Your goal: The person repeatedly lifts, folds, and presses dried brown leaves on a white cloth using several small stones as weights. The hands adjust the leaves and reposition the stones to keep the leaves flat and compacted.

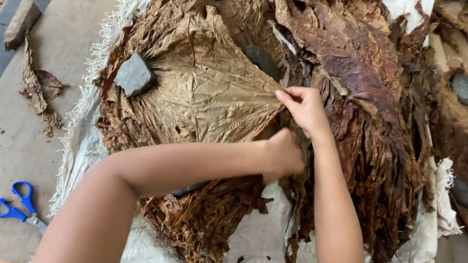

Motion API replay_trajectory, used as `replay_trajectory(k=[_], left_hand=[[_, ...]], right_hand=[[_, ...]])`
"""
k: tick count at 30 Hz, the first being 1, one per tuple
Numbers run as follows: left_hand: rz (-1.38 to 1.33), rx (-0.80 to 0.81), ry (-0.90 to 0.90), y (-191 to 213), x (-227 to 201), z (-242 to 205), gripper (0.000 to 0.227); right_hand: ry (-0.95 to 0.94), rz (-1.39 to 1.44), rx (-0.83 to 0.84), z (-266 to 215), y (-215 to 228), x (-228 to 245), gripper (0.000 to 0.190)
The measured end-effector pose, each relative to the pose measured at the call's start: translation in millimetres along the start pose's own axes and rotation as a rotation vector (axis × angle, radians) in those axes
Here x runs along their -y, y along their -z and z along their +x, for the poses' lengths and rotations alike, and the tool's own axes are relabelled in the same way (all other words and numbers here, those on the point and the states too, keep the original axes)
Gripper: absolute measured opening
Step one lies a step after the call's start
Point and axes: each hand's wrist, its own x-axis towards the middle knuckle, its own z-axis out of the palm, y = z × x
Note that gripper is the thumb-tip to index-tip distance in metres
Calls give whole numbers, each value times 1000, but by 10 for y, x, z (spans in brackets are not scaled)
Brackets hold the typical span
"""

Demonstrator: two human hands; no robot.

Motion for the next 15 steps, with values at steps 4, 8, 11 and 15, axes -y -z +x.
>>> replay_trajectory(k=[4,8,11,15], left_hand=[[-86,288,-109,1515,-321,-714,78],[-307,268,76,2328,83,-1367,79],[-302,204,335,2203,642,-1628,76],[-151,75,650,1371,1185,-1837,93]], right_hand=[[-306,558,-19,540,-547,-1419,18],[-515,873,-201,189,-897,-1401,46],[-369,656,-332,270,-1176,-1256,43],[166,-300,-424,-132,-1129,-637,33]])
